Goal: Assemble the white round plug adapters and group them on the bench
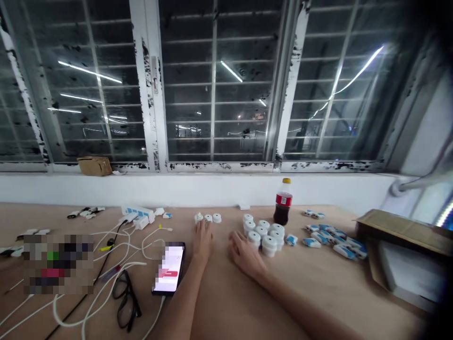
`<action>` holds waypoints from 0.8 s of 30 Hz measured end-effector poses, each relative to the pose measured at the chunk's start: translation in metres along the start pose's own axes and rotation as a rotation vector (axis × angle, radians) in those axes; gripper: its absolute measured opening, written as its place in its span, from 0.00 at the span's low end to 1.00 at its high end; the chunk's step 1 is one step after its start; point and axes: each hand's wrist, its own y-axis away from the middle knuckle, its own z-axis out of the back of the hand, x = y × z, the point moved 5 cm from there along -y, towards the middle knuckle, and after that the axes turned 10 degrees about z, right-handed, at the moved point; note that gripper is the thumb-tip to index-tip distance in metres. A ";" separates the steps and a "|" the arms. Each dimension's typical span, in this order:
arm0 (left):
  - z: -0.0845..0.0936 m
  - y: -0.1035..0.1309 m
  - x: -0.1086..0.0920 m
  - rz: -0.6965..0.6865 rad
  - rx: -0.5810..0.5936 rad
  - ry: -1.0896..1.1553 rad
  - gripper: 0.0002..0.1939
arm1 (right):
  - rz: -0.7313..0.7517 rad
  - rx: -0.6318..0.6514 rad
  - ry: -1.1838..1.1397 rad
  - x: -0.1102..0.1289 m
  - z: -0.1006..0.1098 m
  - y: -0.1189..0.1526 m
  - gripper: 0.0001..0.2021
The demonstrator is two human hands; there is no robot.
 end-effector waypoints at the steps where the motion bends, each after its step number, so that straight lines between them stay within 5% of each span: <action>1: 0.002 0.001 -0.001 -0.008 0.003 0.009 0.27 | -0.037 0.011 0.024 0.001 -0.011 -0.018 0.16; 7: 0.016 0.021 -0.003 0.037 0.111 0.247 0.15 | -0.215 0.043 0.081 -0.029 -0.047 -0.105 0.35; 11: 0.021 0.035 0.008 0.211 0.121 0.443 0.27 | -0.152 0.104 0.037 -0.043 -0.051 -0.122 0.33; 15: 0.022 0.038 0.015 0.307 0.163 0.492 0.20 | -0.116 0.099 0.013 -0.035 -0.044 -0.098 0.25; 20: 0.027 0.041 0.006 0.269 0.228 0.704 0.17 | 0.025 0.061 -0.077 -0.013 -0.027 -0.029 0.20; 24: 0.032 0.049 -0.002 0.249 0.268 0.901 0.14 | 0.081 -0.078 -0.413 -0.018 -0.008 0.017 0.20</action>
